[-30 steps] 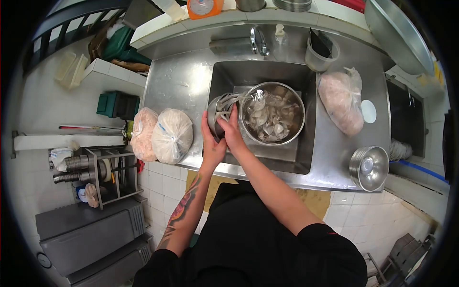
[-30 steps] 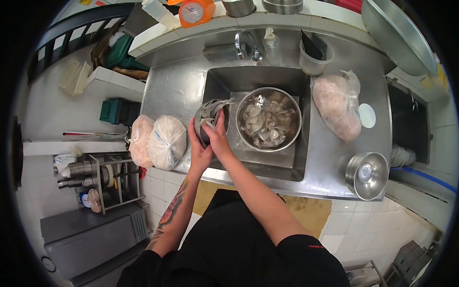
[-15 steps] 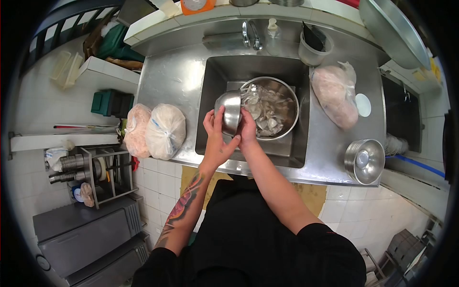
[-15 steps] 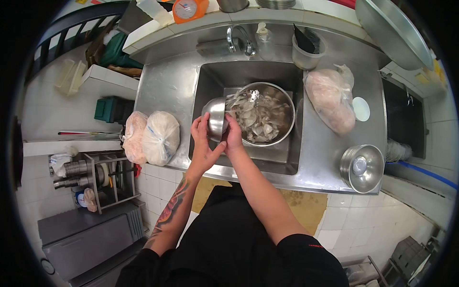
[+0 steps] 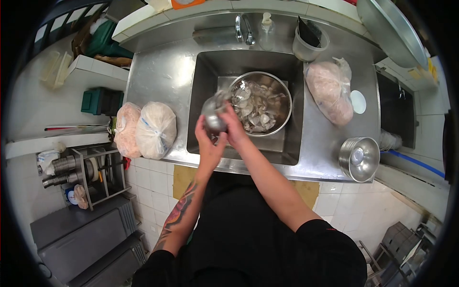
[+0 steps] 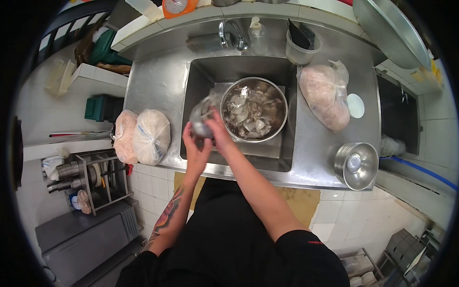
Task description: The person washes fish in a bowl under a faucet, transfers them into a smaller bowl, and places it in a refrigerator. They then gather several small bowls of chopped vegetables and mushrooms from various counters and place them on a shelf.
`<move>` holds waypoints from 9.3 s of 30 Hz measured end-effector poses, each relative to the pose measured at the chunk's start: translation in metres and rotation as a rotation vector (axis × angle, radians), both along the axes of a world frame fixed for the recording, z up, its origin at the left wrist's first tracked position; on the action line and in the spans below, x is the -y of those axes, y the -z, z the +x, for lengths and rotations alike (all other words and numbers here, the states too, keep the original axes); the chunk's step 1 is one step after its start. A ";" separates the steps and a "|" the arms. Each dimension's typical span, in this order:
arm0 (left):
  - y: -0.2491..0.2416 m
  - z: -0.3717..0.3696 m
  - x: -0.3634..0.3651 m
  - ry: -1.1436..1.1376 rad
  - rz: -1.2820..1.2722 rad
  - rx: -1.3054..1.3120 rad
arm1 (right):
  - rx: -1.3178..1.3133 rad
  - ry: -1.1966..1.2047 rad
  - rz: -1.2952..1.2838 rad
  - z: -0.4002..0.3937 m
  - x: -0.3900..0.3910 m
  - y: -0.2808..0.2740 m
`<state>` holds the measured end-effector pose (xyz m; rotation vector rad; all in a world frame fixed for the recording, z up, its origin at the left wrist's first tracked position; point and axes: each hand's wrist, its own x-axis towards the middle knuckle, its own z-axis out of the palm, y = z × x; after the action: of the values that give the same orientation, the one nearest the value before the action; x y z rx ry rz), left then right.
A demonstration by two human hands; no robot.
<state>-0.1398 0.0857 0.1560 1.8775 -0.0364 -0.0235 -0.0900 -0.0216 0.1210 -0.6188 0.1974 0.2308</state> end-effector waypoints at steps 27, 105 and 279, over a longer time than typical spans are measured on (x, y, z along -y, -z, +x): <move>0.055 0.185 -0.138 -0.492 -0.751 -0.343 | -0.409 0.026 -1.633 0.066 0.009 0.241; 0.106 0.029 -0.070 0.491 0.336 -0.442 | -0.281 -0.349 -0.304 0.005 0.072 0.182; 0.303 -0.507 -0.835 -2.986 -1.823 -0.707 | 2.059 -1.954 -0.538 -0.995 -1.744 0.231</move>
<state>-0.6470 0.9208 -0.1473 1.7715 -3.0065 -1.3103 -1.0848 1.7219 -0.1097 -1.0843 -2.5377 1.2554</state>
